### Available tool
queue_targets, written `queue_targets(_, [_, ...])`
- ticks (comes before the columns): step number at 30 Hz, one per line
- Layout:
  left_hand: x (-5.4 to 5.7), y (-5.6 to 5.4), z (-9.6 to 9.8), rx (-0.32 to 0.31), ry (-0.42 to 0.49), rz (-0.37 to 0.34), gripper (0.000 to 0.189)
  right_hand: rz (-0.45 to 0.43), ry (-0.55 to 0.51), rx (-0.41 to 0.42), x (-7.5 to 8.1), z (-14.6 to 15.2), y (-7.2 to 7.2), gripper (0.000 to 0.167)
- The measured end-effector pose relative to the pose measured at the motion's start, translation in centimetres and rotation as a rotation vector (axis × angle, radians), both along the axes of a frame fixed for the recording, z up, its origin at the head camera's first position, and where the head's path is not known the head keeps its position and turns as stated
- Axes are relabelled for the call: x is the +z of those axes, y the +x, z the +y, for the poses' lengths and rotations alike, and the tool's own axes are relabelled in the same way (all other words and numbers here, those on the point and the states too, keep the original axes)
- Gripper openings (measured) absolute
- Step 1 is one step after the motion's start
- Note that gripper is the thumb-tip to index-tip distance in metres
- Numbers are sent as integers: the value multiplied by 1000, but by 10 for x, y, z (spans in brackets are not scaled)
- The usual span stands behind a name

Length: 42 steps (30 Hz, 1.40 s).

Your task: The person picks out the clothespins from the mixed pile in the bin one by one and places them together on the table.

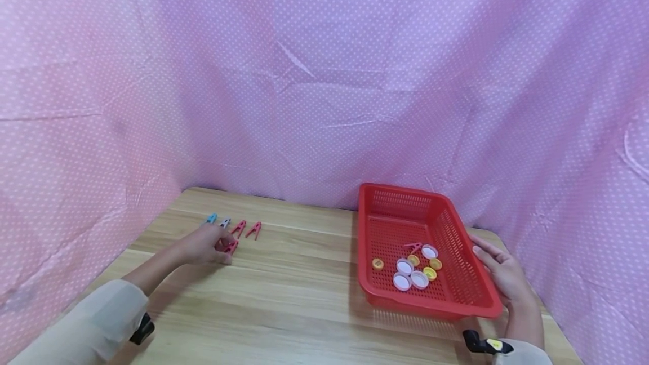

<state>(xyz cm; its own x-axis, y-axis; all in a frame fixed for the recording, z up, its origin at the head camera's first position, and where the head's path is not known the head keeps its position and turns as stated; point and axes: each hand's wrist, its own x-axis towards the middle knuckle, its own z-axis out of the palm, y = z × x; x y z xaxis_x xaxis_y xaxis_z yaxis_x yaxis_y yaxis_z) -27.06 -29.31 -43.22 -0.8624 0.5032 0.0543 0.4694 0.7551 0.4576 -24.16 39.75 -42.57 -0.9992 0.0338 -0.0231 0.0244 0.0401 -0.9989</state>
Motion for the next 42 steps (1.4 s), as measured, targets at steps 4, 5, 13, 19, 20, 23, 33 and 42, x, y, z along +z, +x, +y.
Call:
queue_targets(4, [-1, -1, 1, -12, 0, 1, 37, -7, -7, -2, 0, 0, 1, 37])
queue_targets(5, [-1, -1, 1, -13, 1, 2, 37, -9, -7, -1, 0, 0, 1, 37])
queue_targets(13, [0, 0, 1, -14, -3, 18, 37, -12, 1, -1, 0, 1, 0, 40])
queue_targets(19, [6, -4, 9, 23, 5, 9, 30, -25, 9, 1, 0, 3, -2, 45])
queue_targets(20, [9, -6, 13, 28, 8, 8, 28, -31, 11, 1, 0, 3, -2, 45])
queue_targets(23, [20, -16, 28, 27, 6, 16, 28, -38, 10, -5, 1, 4, -3, 43])
queue_targets(33, [56, -46, 107, -87, -12, 15, 40, 11, -14, 11, -3, 5, -3, 40])
queue_targets(42, [77, -71, 190, -199, -14, 85, 32, -10, -26, 2, -2, 3, -2, 38])
